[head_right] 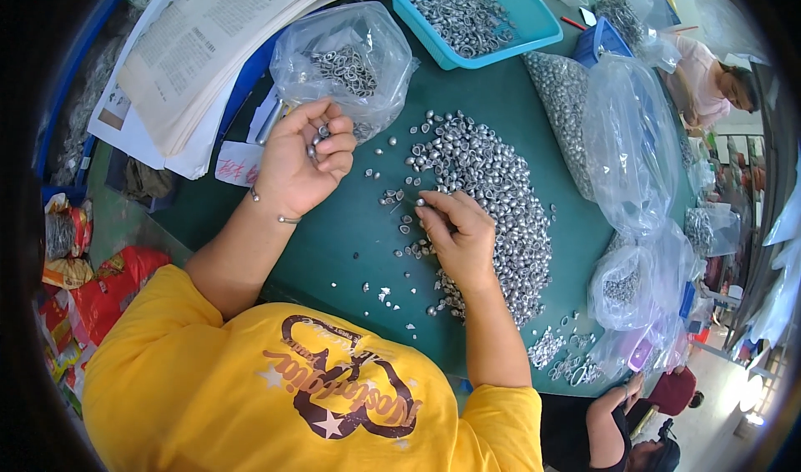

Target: The person sorts small metal components by hand on a green table, picking them up from a large pile and placing them into different bags and containers.

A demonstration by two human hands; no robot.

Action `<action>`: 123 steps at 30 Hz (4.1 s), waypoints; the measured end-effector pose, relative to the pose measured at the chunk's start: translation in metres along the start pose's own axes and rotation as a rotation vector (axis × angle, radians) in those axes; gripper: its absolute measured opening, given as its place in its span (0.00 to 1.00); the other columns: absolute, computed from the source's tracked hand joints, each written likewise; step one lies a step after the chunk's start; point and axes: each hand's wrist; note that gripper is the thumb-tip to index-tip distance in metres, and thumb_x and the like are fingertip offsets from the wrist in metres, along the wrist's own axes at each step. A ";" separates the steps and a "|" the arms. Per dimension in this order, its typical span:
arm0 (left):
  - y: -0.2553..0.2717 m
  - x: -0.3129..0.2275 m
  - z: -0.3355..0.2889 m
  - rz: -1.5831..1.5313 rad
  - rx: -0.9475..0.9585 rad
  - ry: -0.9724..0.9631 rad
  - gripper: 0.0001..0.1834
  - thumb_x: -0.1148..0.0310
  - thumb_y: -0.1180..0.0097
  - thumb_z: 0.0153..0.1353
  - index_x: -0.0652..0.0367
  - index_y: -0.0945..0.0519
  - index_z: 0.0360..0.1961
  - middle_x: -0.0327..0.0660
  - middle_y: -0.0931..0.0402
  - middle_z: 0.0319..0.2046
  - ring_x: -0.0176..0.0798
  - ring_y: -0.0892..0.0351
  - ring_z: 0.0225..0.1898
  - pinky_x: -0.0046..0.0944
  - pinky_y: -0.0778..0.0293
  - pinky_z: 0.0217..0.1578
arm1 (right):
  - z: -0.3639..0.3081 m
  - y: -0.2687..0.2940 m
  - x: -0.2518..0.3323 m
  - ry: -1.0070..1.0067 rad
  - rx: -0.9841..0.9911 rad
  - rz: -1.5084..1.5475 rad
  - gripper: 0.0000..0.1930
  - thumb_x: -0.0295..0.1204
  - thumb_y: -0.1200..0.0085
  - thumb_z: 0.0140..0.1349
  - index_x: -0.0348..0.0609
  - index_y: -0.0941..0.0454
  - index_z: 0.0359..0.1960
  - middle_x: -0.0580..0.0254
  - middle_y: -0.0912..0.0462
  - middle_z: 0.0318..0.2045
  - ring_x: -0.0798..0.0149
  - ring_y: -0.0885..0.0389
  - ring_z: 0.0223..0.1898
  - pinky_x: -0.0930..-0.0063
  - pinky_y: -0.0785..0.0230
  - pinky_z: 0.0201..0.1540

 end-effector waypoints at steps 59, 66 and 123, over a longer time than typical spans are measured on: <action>0.003 0.064 -0.025 1.463 0.314 -0.519 0.05 0.76 0.41 0.48 0.63 0.21 0.29 0.37 0.27 0.25 0.28 0.29 0.28 0.25 0.34 0.29 | -0.021 0.001 0.019 -0.459 -0.088 0.854 0.04 0.24 0.48 0.56 0.34 0.25 0.29 0.71 0.28 0.18 0.81 0.36 0.16 0.89 0.46 0.17; 0.008 0.054 -0.006 0.587 0.025 -0.016 0.06 0.72 0.48 0.56 0.63 0.26 0.33 0.31 0.36 0.19 0.21 0.43 0.15 0.21 0.50 0.13 | 0.064 0.030 0.017 -0.563 -0.087 0.972 0.06 0.30 0.48 0.56 0.40 0.28 0.28 0.74 0.37 0.12 0.79 0.47 0.09 0.83 0.59 0.10; 0.005 0.025 -0.003 0.238 -0.061 -0.010 0.10 0.67 0.56 0.60 0.62 0.30 0.37 0.31 0.40 0.19 0.24 0.45 0.15 0.24 0.50 0.14 | -0.005 0.011 -0.010 -0.536 0.323 1.466 0.06 0.26 0.49 0.56 0.37 0.28 0.33 0.71 0.35 0.16 0.79 0.46 0.14 0.86 0.56 0.14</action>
Point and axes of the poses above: each hand's wrist, its own z-axis towards the middle knuckle, its own y-axis out of the back of the hand, x = y × z
